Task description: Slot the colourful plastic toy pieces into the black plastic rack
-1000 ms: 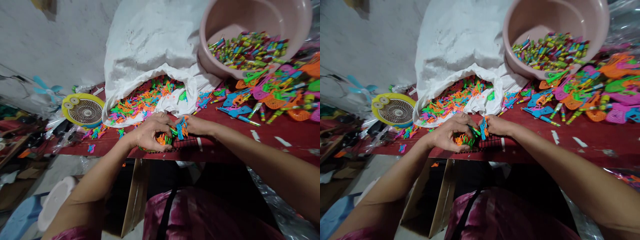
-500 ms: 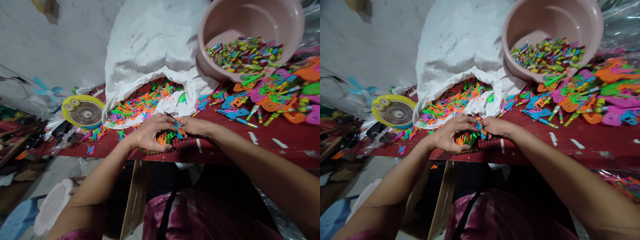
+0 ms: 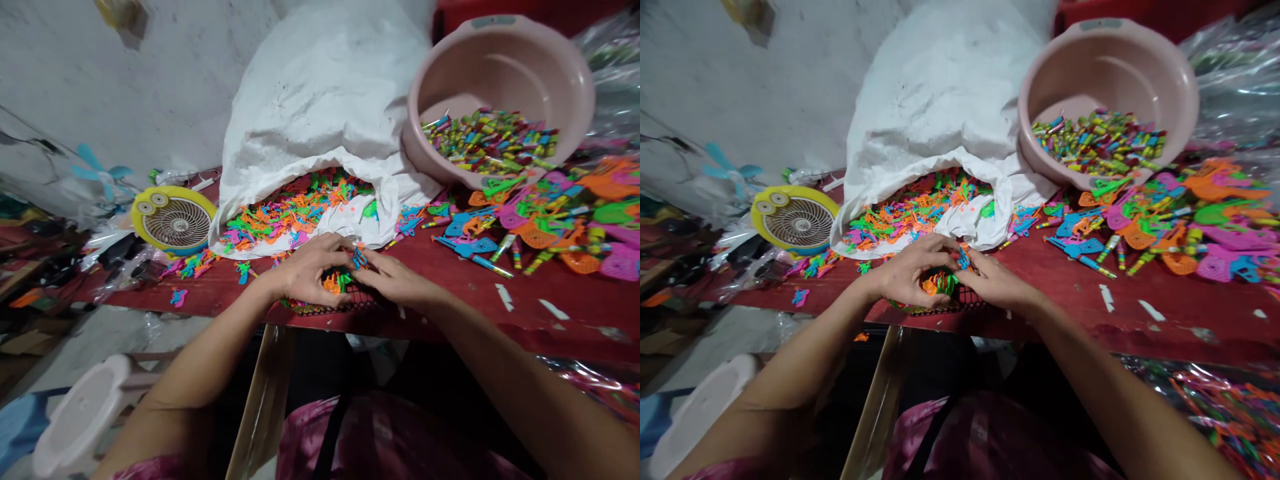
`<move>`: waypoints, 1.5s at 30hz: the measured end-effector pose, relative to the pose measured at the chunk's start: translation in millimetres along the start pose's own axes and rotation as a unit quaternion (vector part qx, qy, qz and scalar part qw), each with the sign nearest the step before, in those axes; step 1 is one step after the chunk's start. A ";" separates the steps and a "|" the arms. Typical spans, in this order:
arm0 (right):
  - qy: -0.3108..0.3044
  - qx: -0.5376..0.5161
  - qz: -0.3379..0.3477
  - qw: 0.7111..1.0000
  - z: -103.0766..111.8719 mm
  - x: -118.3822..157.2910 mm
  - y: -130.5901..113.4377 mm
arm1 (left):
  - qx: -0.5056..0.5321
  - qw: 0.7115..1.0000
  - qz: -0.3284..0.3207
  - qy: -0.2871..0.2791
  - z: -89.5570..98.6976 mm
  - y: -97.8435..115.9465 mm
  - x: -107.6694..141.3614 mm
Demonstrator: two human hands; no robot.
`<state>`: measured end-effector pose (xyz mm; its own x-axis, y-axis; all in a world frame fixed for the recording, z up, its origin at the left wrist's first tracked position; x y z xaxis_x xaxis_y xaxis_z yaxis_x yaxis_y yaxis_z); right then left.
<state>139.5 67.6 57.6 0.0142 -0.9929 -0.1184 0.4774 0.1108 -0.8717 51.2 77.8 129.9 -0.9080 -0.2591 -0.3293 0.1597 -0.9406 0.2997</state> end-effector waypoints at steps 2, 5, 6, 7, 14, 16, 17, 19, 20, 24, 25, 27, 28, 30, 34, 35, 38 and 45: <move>0.027 0.006 0.008 1.000 0.3 -0.4 -2.9 | 0.008 1.000 0.011 0.015 1.6 -2.2 0.2; 0.054 0.035 0.029 0.997 1.5 -1.4 -4.1 | 0.029 0.999 0.020 0.037 4.5 -3.9 0.5; 0.058 0.047 0.040 0.996 1.6 -1.8 -5.1 | 0.036 0.998 0.022 0.046 5.8 -4.1 0.6; 0.057 0.064 0.051 0.995 0.9 -2.2 -6.4 | 0.042 0.997 0.024 0.055 7.1 -4.4 1.0; 0.007 0.266 0.022 0.964 -14.8 -4.3 -8.0 | 0.047 0.995 0.048 0.078 8.9 -8.3 5.0; -0.006 0.297 0.020 0.955 -18.8 -4.3 -6.7 | 0.051 0.995 0.043 0.073 8.9 -6.8 4.5; -0.009 0.301 0.022 0.953 -19.8 -4.8 -5.3 | 0.051 0.996 0.039 0.068 8.5 -5.6 4.0; -0.009 0.285 0.031 0.958 -19.1 -7.3 -1.3 | 0.047 0.997 0.030 0.052 7.2 -3.9 2.9; -0.005 0.266 0.037 0.963 -17.2 -9.4 0.9 | 0.044 0.998 0.028 0.044 6.2 -3.6 2.6; -0.033 0.137 0.045 0.989 -15.2 -18.1 12.4 | 0.033 0.998 0.036 0.036 3.7 -6.4 2.9; -0.038 0.115 0.049 0.991 -15.1 -19.7 14.0 | 0.031 0.998 0.040 0.037 3.4 -7.4 3.4; -0.031 0.113 0.062 0.991 -14.6 -21.9 15.7 | 0.027 0.998 0.043 0.037 2.8 -8.4 4.2; -0.022 0.129 0.066 0.989 -14.4 -22.1 16.0 | 0.027 0.998 0.042 0.036 2.7 -8.2 4.4; -0.020 0.171 0.061 0.983 -17.6 -19.8 17.0 | 0.026 0.998 0.037 0.031 2.9 -7.1 4.1; -0.034 0.292 0.010 0.956 -21.9 -11.2 19.2 | 0.029 0.999 0.025 0.024 5.3 -3.3 1.8; -0.041 0.313 0.002 0.949 -22.0 -9.8 19.1 | 0.027 0.999 0.022 0.021 5.3 -2.4 1.4; -0.053 0.307 0.004 0.950 -21.4 -9.7 19.4 | 0.017 1.000 0.018 0.008 3.7 -1.6 1.2; 0.029 0.072 0.016 0.997 -16.7 -14.9 33.4 | 0.021 1.000 0.005 0.020 3.9 -4.3 1.4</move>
<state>140.6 86.8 22.3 -0.0179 -0.9843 -0.1755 0.5994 0.1299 -0.7898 47.8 82.4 131.7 -0.8901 -0.2786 -0.3607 0.1522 -0.9277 0.3409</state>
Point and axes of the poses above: each hand's wrist, its own x-axis away from the middle knuckle, its own z-axis out of the back of the hand, y = z × x, the point moved 9 cm from there along -x, towards the middle knuckle, and after that the axes turned 11 degrees about y, right-handed, at the moved point
